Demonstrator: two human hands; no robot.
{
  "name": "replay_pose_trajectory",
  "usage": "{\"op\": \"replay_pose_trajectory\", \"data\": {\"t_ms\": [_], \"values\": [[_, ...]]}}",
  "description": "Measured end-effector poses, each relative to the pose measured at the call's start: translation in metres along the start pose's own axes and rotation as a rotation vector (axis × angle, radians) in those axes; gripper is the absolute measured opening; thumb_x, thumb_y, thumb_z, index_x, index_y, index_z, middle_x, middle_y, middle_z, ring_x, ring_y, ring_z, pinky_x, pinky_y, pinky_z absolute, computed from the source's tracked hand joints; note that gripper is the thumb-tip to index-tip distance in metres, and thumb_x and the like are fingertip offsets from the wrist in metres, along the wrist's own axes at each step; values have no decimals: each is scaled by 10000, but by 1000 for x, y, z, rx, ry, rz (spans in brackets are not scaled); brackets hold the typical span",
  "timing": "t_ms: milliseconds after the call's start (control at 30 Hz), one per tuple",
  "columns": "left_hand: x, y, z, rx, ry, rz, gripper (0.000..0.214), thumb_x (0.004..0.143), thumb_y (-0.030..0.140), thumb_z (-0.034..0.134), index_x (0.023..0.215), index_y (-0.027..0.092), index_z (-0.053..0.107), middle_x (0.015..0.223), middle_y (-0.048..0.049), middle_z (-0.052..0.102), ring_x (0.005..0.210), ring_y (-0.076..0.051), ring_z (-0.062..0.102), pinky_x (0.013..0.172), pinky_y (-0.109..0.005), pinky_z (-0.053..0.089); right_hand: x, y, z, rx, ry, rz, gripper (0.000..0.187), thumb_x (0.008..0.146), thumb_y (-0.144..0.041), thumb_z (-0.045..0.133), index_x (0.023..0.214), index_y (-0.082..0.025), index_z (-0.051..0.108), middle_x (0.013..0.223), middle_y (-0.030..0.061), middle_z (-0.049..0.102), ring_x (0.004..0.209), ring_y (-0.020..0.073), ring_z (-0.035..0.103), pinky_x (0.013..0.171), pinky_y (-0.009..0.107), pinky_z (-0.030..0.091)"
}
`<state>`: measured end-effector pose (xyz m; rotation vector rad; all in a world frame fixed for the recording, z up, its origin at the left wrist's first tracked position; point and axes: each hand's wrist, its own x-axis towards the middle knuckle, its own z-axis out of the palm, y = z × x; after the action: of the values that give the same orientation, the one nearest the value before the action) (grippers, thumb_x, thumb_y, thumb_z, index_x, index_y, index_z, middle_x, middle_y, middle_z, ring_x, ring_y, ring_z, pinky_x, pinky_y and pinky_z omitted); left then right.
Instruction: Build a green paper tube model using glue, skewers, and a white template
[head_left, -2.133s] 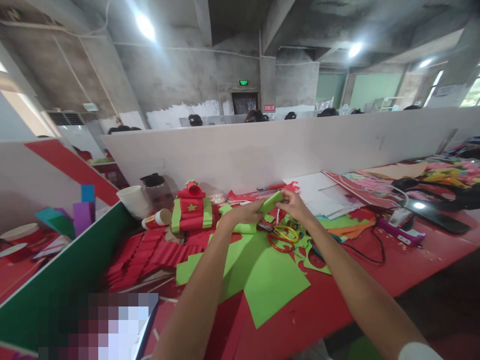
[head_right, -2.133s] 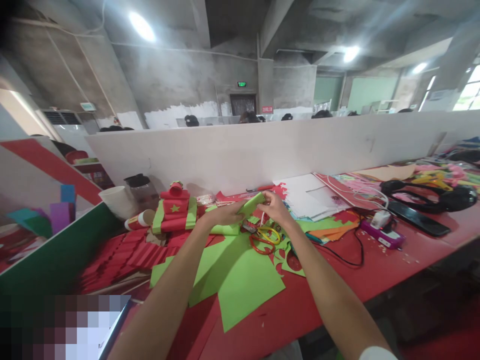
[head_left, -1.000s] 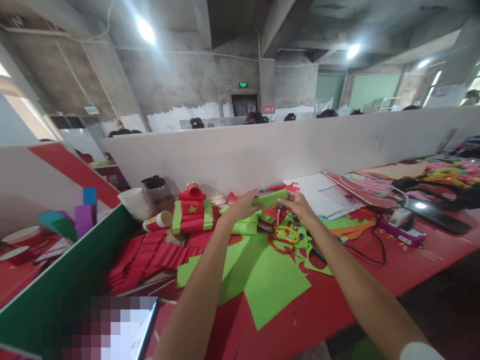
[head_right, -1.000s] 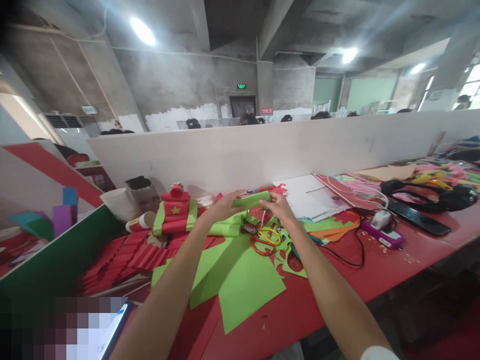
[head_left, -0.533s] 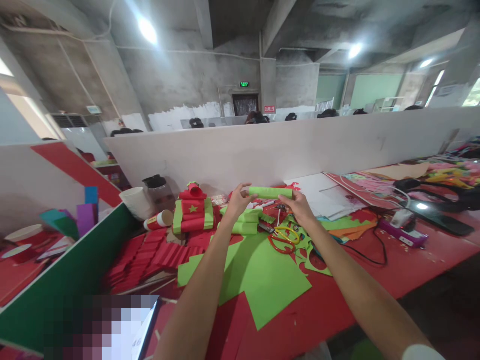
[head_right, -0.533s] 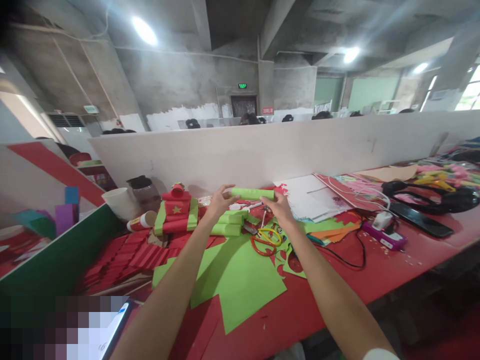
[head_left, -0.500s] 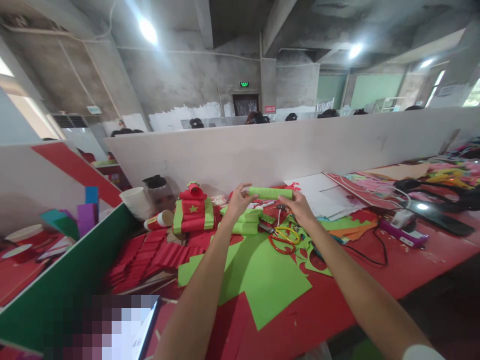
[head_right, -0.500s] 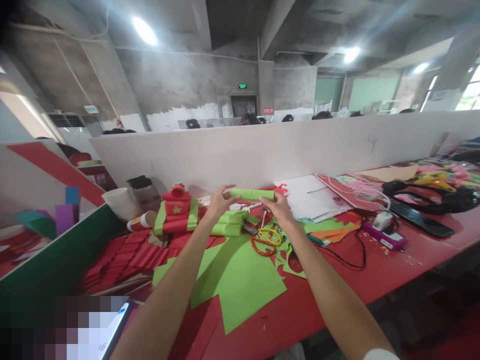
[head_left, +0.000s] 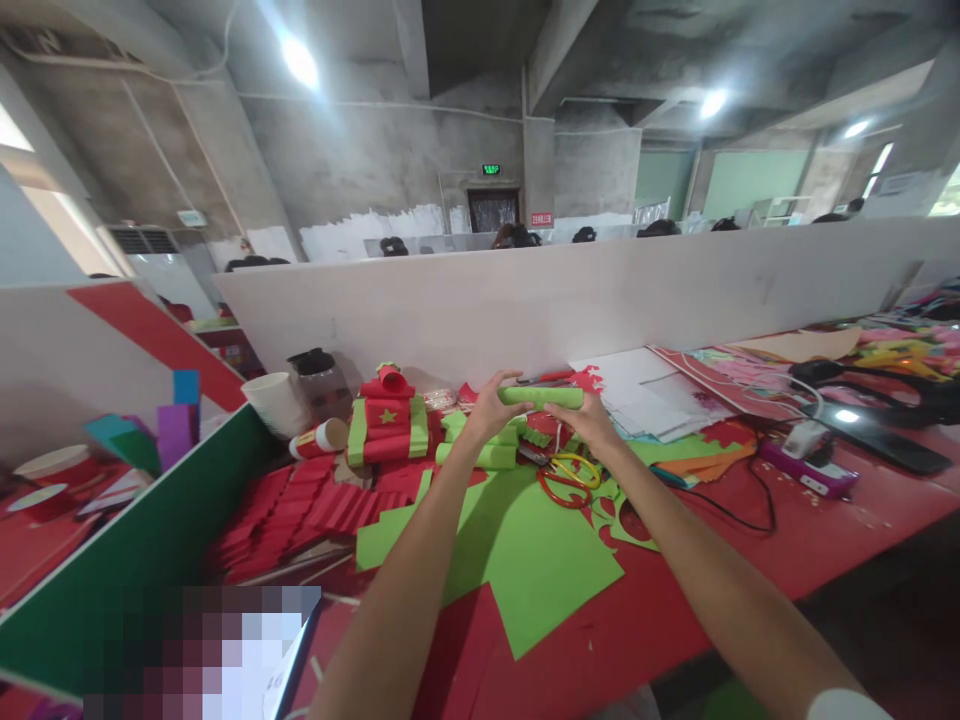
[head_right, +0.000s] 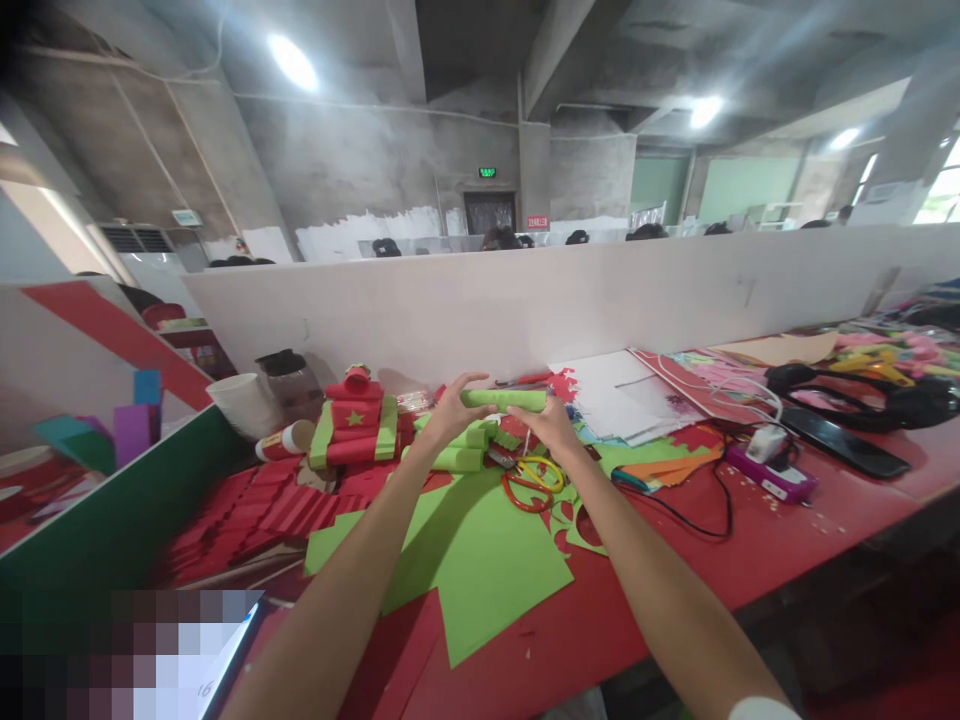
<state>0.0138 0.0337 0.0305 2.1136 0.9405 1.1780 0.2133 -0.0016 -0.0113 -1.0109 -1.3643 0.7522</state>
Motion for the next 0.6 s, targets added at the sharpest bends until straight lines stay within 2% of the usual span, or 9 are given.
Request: {"op": "replay_pose_trajectory", "data": {"t_ms": [100, 233, 367, 500, 600], "values": [[1, -1, 1, -11, 9, -4, 579, 687, 350, 793, 1213, 213, 591, 1275, -85, 609, 1127, -245, 566, 941, -337, 437, 1, 0, 3, -4, 63, -10, 477, 658, -452, 799, 1050, -188, 726, 992, 91, 759, 910, 274, 703, 821, 403, 559], [2, -6, 3, -35, 30, -39, 531, 716, 362, 764, 1195, 191, 610, 1155, -85, 656, 959, -213, 618, 838, -312, 473, -1, -6, 1, -51, 48, -27, 418, 684, -440, 784, 1006, -178, 740, 971, 90, 764, 911, 276, 705, 826, 400, 552], [2, -12, 0, -115, 44, -90, 488, 792, 423, 683, 1202, 170, 608, 972, -71, 684, 770, -172, 619, 681, -277, 478, 0, -6, -3, -85, 52, 35, 373, 714, -475, 755, 924, -168, 745, 807, 71, 759, 734, 243, 698, 691, 367, 556], [-1, -13, -5, -120, 30, -113, 486, 837, 467, 621, 1225, 174, 607, 788, -38, 662, 725, -166, 599, 627, -256, 452, 1, -1, -4, -58, 66, 142, 370, 707, -531, 745, 819, -178, 730, 574, 27, 680, 486, 177, 592, 497, 314, 493], [-3, -8, -7, -83, -20, -88, 505, 844, 462, 609, 1270, 192, 585, 881, -43, 684, 740, -163, 601, 652, -262, 462, 1, 0, -3, 40, 62, 153, 368, 669, -507, 781, 824, -176, 731, 663, 45, 724, 570, 206, 653, 552, 328, 527]]}}
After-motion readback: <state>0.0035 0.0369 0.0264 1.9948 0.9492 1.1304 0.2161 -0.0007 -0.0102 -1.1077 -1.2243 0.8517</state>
